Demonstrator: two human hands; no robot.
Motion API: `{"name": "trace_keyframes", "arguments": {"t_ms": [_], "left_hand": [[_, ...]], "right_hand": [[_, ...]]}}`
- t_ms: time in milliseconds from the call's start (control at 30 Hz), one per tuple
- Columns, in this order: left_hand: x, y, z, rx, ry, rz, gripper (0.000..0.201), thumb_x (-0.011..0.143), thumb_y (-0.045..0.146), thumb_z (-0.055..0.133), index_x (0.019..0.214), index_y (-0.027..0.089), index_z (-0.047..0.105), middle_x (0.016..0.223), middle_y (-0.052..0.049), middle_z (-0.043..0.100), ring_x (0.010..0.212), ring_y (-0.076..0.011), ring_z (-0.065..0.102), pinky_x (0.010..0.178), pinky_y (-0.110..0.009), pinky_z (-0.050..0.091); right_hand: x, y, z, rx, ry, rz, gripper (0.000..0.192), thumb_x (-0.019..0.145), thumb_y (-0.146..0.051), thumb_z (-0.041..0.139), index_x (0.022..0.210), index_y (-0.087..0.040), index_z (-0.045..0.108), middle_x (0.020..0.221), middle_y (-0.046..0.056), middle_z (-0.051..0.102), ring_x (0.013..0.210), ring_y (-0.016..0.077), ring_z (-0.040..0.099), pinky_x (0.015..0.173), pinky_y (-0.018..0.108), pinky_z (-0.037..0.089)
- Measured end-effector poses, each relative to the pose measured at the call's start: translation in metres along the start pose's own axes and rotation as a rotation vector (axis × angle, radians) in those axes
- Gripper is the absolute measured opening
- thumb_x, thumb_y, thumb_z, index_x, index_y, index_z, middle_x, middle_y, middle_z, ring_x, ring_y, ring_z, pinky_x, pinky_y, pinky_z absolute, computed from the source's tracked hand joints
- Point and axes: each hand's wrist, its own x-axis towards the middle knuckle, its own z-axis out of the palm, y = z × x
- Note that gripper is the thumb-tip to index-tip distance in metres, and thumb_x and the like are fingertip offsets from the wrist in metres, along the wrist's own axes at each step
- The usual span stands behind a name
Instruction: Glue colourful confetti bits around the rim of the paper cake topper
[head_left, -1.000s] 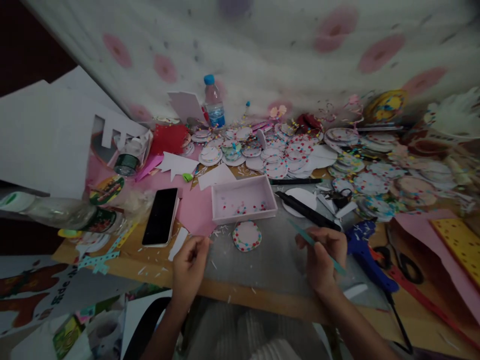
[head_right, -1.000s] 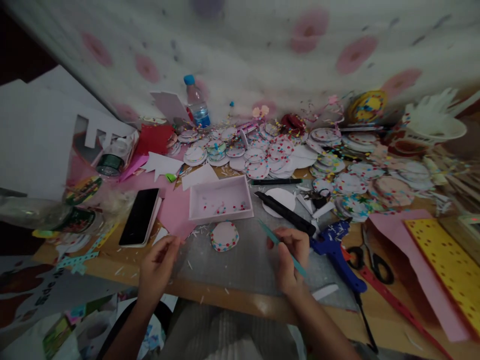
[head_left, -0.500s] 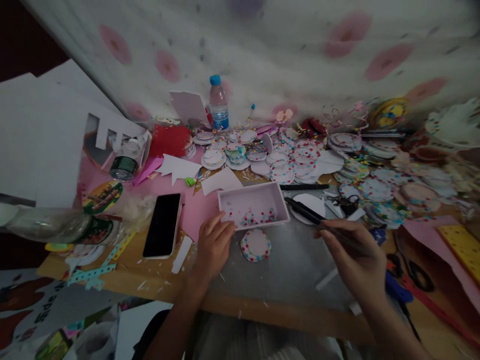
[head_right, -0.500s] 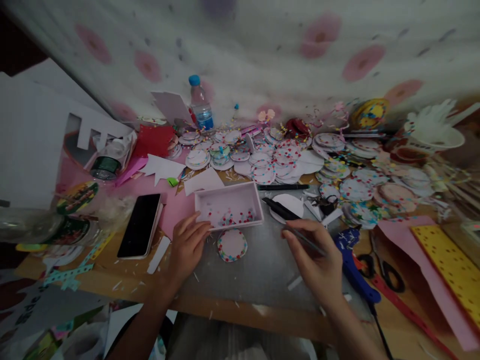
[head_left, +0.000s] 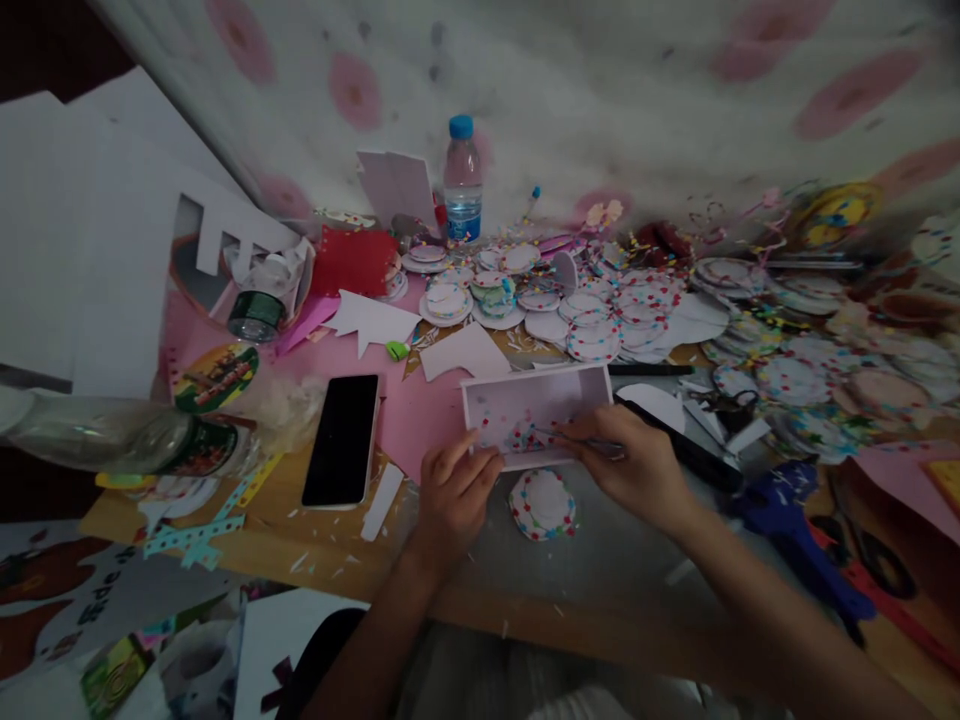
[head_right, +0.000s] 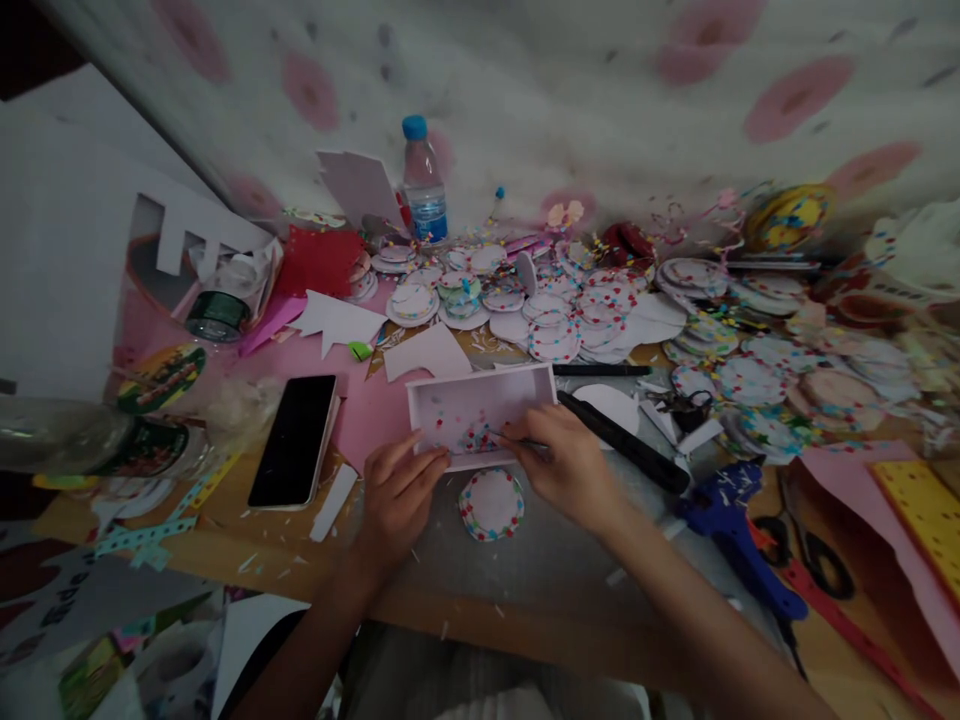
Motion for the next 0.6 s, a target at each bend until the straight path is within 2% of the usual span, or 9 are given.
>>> {"name": "trace_keyframes", "arguments": {"t_ms": [133,300,433,600], "left_hand": [[0.0,0.0,0.001,-0.009,-0.008,-0.005,0.027,0.088,0.005,0.05,0.106,0.018,0.066,0.1,-0.004,0.075,0.113,-0.0237,0.059,0.09,-0.037,0.039],[0.0,0.0,0.001,-0.013,-0.009,-0.014,0.029,0.089,0.006,0.049,0.108,0.02,0.066,0.101,-0.004,0.075,0.115,-0.0239,0.058,0.091,-0.038,0.041],[0.002,-0.006,0.003,-0.028,-0.06,-0.032,0.032,0.09,0.006,0.048,0.112,0.021,0.065,0.106,-0.005,0.073,0.12,-0.0242,0.054,0.093,-0.04,0.041],[0.017,-0.003,-0.004,-0.129,-0.084,-0.134,0.031,0.088,0.01,0.055,0.116,0.021,0.062,0.116,-0.007,0.068,0.121,-0.0251,0.051,0.099,-0.045,0.041]], "right_hand": [[0.004,0.002,0.005,-0.091,-0.033,-0.018,0.011,0.083,-0.016,0.062,0.074,-0.021,0.059,0.067,0.001,0.063,0.064,0.0169,0.057,0.061,0.03,0.042],[0.007,0.005,0.009,-0.088,-0.007,0.006,0.011,0.079,-0.013,0.064,0.072,-0.022,0.061,0.066,0.0,0.064,0.064,0.0178,0.058,0.062,0.031,0.042],[0.005,-0.002,0.005,-0.026,0.13,0.071,0.008,0.08,-0.017,0.066,0.075,-0.023,0.061,0.072,0.001,0.068,0.067,0.0179,0.063,0.061,0.03,0.048],[-0.004,-0.028,-0.014,0.257,0.364,0.18,0.014,0.075,-0.015,0.073,0.074,-0.023,0.062,0.075,0.0,0.07,0.072,0.0184,0.068,0.066,0.032,0.054]]}}
